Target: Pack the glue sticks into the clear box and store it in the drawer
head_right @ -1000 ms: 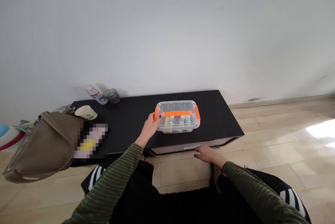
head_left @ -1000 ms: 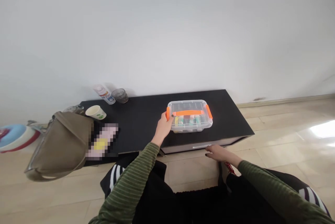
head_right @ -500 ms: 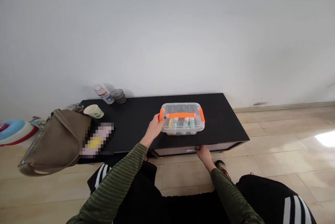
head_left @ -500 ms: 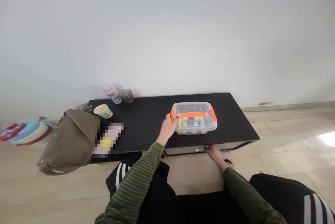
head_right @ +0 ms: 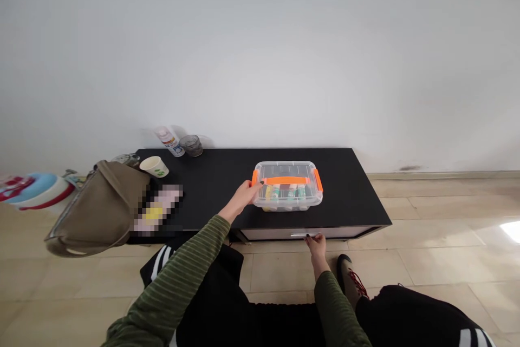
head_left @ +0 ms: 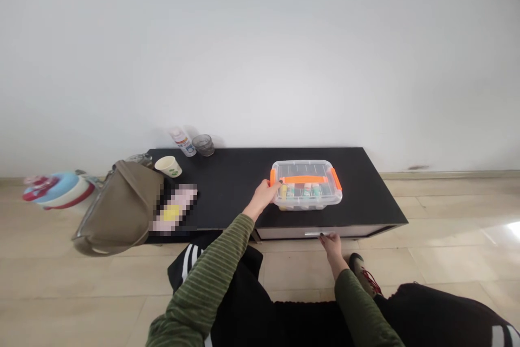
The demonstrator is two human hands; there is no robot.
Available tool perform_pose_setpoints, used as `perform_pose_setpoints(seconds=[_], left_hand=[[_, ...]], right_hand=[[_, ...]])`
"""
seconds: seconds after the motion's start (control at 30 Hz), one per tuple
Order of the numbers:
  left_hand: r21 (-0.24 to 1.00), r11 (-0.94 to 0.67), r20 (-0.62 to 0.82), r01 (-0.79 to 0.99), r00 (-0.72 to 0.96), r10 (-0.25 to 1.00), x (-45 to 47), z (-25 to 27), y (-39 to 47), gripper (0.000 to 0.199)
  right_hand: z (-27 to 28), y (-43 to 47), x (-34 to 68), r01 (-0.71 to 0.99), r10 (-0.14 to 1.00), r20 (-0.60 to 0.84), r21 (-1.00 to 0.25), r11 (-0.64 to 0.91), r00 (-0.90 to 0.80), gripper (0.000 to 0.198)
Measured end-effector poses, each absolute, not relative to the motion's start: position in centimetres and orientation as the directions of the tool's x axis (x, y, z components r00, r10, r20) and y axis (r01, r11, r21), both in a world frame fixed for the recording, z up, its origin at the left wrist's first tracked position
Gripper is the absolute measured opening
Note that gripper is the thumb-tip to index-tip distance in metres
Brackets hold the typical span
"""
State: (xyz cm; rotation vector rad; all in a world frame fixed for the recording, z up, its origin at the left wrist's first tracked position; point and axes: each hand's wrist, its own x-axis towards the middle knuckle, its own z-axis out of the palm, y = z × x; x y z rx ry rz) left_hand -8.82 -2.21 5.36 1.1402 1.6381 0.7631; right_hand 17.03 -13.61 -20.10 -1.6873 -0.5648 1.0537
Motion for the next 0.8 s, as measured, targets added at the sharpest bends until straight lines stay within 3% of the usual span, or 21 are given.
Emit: perform_pose_setpoints(seconds=[0.33,0.5,0.8], left_hand=[[0.885,0.374,-0.391,0.277,0.005,0.920,-8.4,5.7,-2.7,0.041],[0.888,0.354,-0.360,0.293,-0.033,0.932,-7.6,5.1,-4.0,0.039],[0.906,0.395,-0.408,0.154,0.062,0.911,-6.2,4.7,-8.0,0.045]], right_hand=[[-20.3,-19.6,16.1,-0.298,0.679,-0.436,-0.900,-0.319,0.590,0.062],[-20.5,-24.2,16.0,-0.354,0.616,-0.502,-0.865,-0.356,0.607,0.062],[-20.7,-28.0,16.2,-0.448,0.567,-0.591,-0.806,-0.387,0.574,0.059]])
